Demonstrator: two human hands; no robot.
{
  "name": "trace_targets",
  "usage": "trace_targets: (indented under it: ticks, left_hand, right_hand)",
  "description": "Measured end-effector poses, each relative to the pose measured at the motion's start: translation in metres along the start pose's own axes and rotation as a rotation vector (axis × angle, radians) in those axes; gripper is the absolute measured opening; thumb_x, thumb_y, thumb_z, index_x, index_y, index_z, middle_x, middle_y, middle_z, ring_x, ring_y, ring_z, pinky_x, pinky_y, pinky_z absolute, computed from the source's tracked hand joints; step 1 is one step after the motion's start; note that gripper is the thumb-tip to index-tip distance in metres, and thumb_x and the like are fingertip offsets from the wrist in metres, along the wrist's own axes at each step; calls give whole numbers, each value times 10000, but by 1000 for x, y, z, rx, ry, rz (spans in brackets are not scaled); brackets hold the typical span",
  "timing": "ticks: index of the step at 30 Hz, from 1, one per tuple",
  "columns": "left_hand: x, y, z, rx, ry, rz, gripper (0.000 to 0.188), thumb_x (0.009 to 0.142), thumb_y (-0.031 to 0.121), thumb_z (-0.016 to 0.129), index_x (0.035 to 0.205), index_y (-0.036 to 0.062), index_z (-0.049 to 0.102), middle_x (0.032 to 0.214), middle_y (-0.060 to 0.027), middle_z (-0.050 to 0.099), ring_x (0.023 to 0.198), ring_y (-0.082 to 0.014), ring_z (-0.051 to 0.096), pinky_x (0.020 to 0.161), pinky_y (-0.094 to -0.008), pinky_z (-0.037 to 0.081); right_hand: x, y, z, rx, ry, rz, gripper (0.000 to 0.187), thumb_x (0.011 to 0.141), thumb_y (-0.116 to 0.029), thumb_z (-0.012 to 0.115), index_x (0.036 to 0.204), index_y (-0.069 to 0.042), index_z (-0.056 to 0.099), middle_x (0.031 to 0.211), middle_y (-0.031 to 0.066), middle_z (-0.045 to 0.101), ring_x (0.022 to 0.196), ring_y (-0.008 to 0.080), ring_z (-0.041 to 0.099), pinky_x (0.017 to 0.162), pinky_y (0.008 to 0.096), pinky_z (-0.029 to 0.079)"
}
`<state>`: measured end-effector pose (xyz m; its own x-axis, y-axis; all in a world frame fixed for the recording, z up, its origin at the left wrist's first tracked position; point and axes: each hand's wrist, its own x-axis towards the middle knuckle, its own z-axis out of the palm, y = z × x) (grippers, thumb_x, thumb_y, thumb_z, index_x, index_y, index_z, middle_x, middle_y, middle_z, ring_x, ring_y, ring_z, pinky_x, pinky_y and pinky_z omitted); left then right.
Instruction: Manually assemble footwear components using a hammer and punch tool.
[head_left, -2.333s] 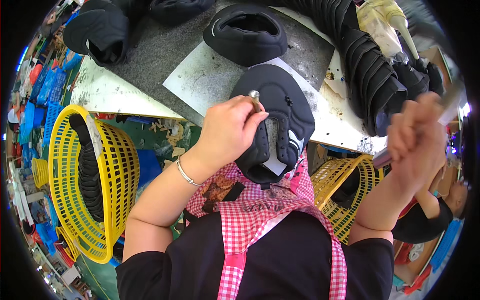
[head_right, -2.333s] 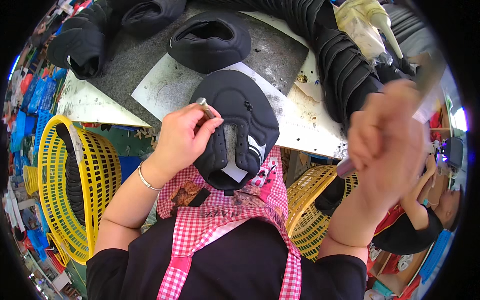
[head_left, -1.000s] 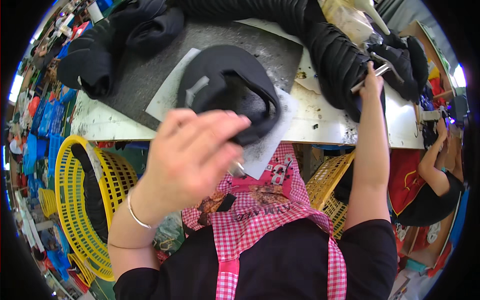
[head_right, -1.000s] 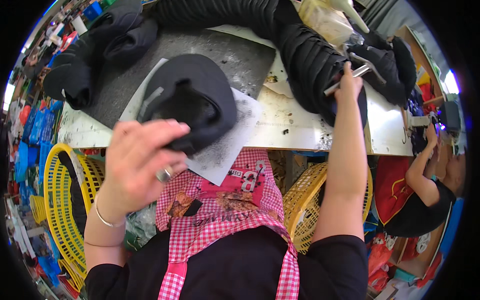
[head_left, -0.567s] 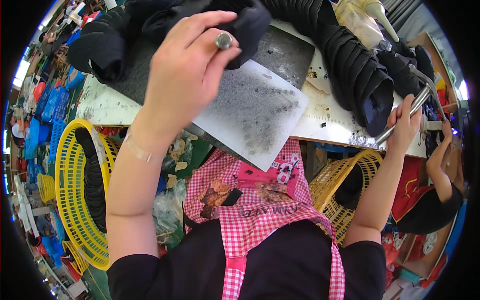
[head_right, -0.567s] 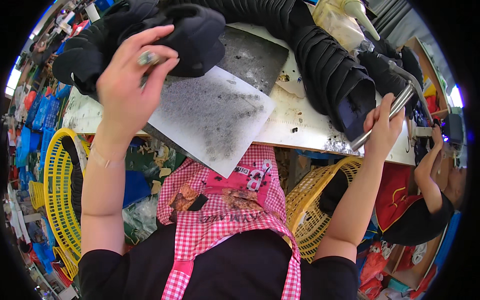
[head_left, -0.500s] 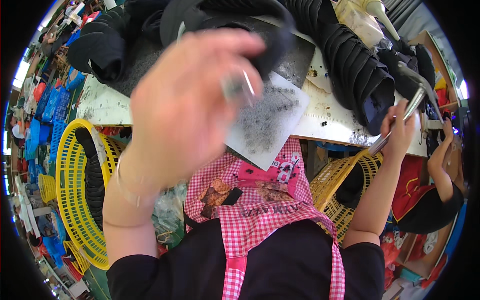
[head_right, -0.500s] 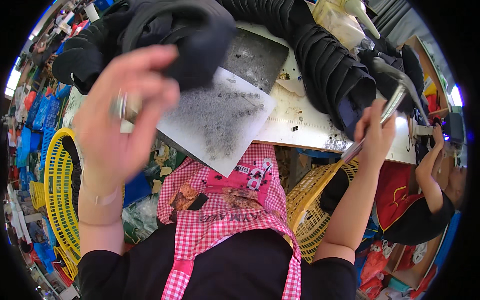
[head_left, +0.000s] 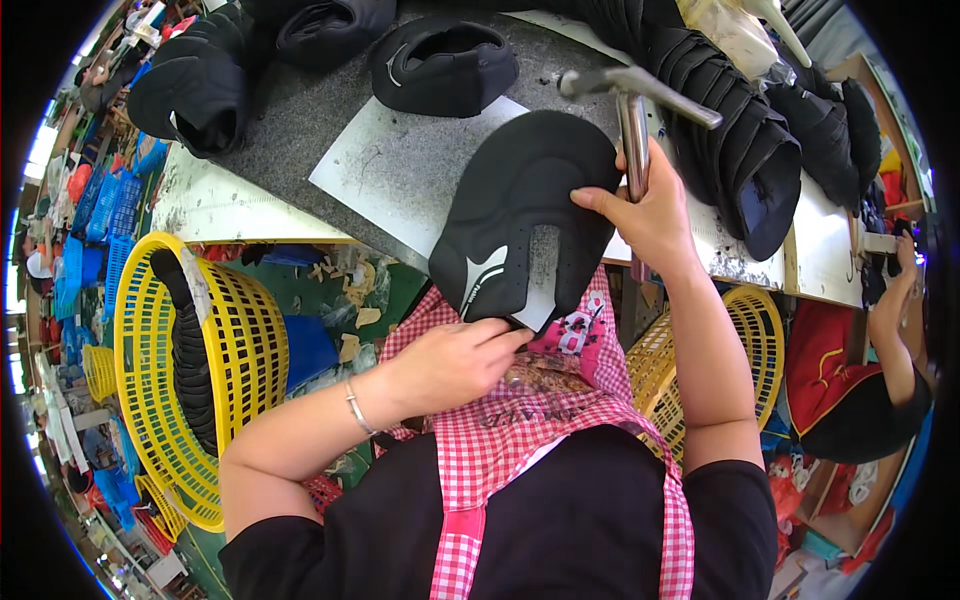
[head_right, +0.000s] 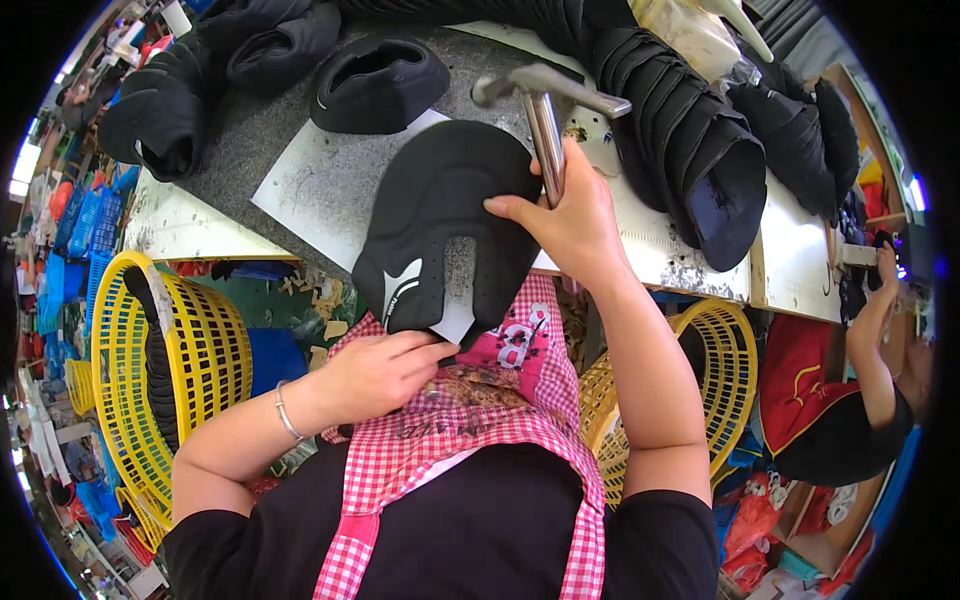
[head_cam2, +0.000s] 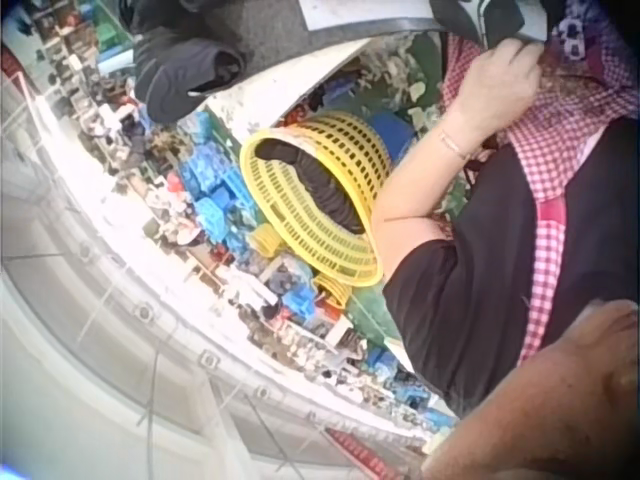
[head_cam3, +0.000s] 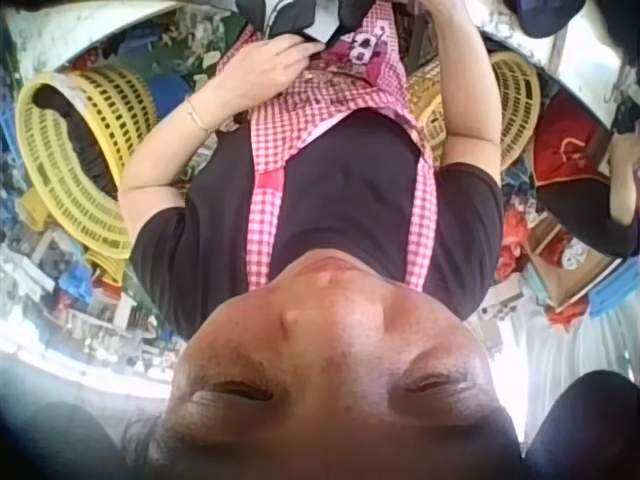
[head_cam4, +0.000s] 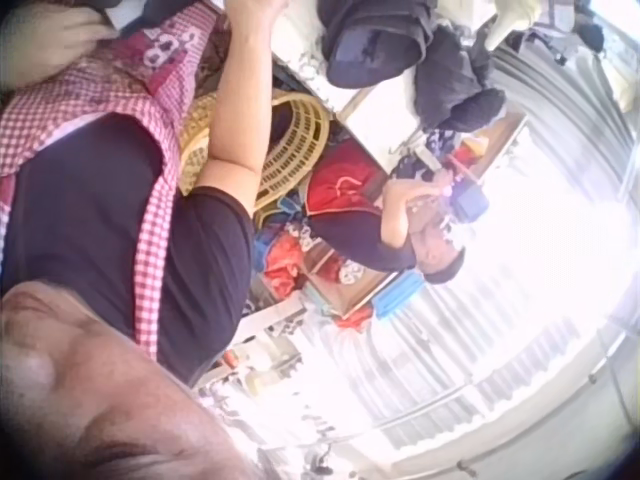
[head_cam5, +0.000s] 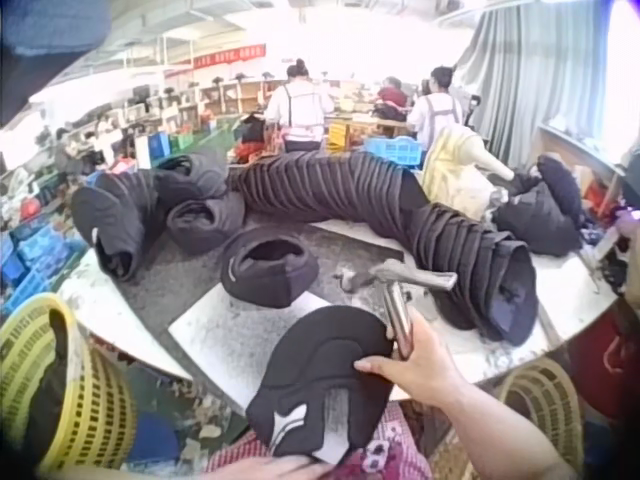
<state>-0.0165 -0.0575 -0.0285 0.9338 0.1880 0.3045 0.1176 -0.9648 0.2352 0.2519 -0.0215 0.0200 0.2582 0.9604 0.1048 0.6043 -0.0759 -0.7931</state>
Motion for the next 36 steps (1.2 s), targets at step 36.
trace_targets:
  ticks: [36]
  left_hand:
    - [64, -44, -25, -792, 151, -780, 139, 913, 96, 663, 986, -22, 658, 793, -71, 684, 705, -143, 681, 644, -266, 538]
  right_hand:
    - [-95, -46, -83, -234, -154, 181, 215, 968, -172, 598, 998, 33, 541, 621, 152, 540, 522, 243, 519, 521, 373, 405]
